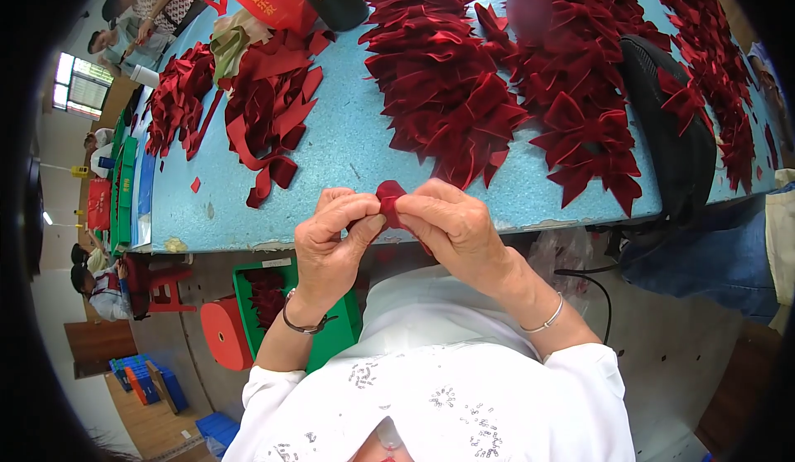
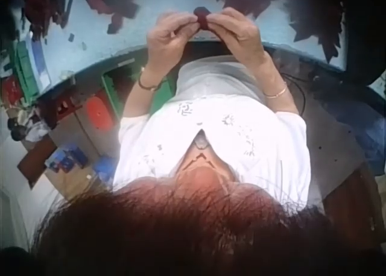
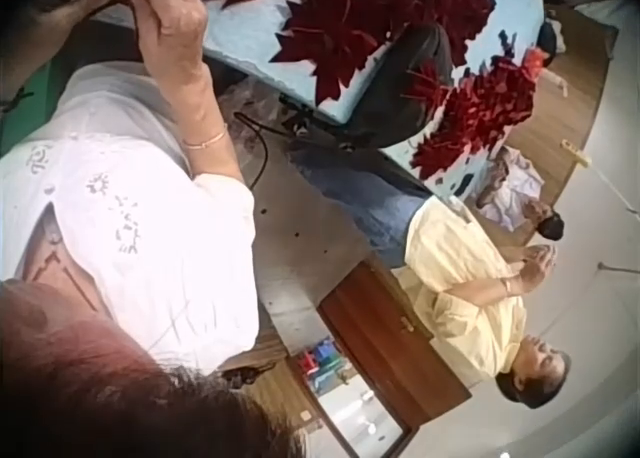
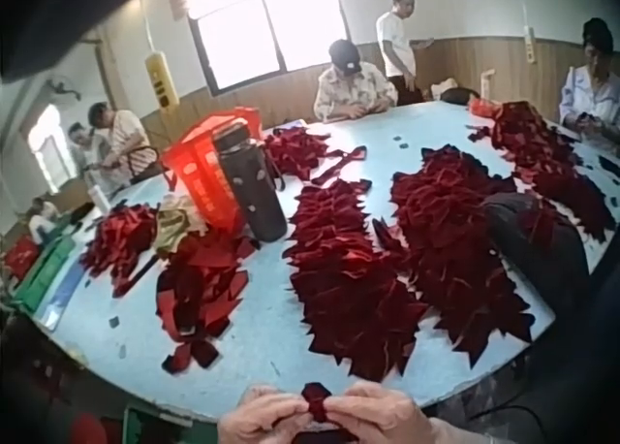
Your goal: Assembling and folding red fabric pieces into bows on a factory production line.
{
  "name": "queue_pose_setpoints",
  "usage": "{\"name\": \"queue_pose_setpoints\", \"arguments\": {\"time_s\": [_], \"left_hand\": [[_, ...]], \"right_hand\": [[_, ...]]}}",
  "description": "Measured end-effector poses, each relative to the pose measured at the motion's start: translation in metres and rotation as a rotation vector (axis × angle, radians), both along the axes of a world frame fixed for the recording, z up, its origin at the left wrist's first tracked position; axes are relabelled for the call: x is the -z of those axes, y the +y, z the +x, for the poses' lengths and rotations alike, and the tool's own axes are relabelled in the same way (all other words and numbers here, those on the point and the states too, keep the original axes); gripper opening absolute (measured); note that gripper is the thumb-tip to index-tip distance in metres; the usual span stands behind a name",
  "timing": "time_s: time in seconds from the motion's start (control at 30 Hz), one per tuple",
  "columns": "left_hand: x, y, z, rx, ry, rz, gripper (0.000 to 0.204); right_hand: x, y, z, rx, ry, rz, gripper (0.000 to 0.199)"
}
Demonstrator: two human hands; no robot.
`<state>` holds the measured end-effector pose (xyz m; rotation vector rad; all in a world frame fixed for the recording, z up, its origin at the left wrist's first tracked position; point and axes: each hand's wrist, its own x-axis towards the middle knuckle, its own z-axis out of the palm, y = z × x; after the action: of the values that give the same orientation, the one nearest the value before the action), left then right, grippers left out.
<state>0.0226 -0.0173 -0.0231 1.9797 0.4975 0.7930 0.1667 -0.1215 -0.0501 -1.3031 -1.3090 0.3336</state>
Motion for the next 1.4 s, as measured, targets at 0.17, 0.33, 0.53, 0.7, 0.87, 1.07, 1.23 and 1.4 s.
{"name": "queue_pose_setpoints", "arguments": {"time_s": [0.17, 0.33, 0.53, 0.7, 0.87, 1.07, 1.23, 1.4], "left_hand": [[-0.003, 0.004, 0.001, 0.066, -0.019, 0.065, 0.015], [-0.003, 0.002, 0.002, 0.069, 0.002, 0.091, 0.014], [-0.004, -0.003, 0.003, -0.03, 0.006, -0.107, 0.014], [-0.004, -0.003, 0.003, -0.066, -0.041, -0.043, 0.013], [-0.008, -0.001, 0.001, -0.078, -0.046, -0.002, 0.012], [-0.004, 0.004, -0.004, -0.021, -0.075, -0.058, 0.012], [-0.008, -0.005, -0.002, -0.099, -0.069, -0.316, 0.012], [0.0, -0.001, -0.004, -0.006, -0.092, -0.147, 0.018]], "right_hand": [[-0.001, 0.001, -0.001, 0.03, -0.043, 0.062, 0.017], [-0.004, 0.002, -0.002, 0.078, -0.099, 0.052, 0.019], [-0.004, 0.004, -0.01, 0.173, -0.08, 0.112, 0.022], [-0.009, 0.004, -0.013, 0.176, -0.02, 0.134, 0.021], [-0.009, 0.001, -0.012, 0.133, 0.073, 0.073, 0.02], [0.002, -0.003, -0.007, -0.03, 0.343, 0.005, 0.016], [-0.009, -0.005, -0.006, -0.065, 0.384, -0.138, 0.016], [-0.016, -0.006, -0.004, -0.028, 0.183, -0.152, 0.014]]}}
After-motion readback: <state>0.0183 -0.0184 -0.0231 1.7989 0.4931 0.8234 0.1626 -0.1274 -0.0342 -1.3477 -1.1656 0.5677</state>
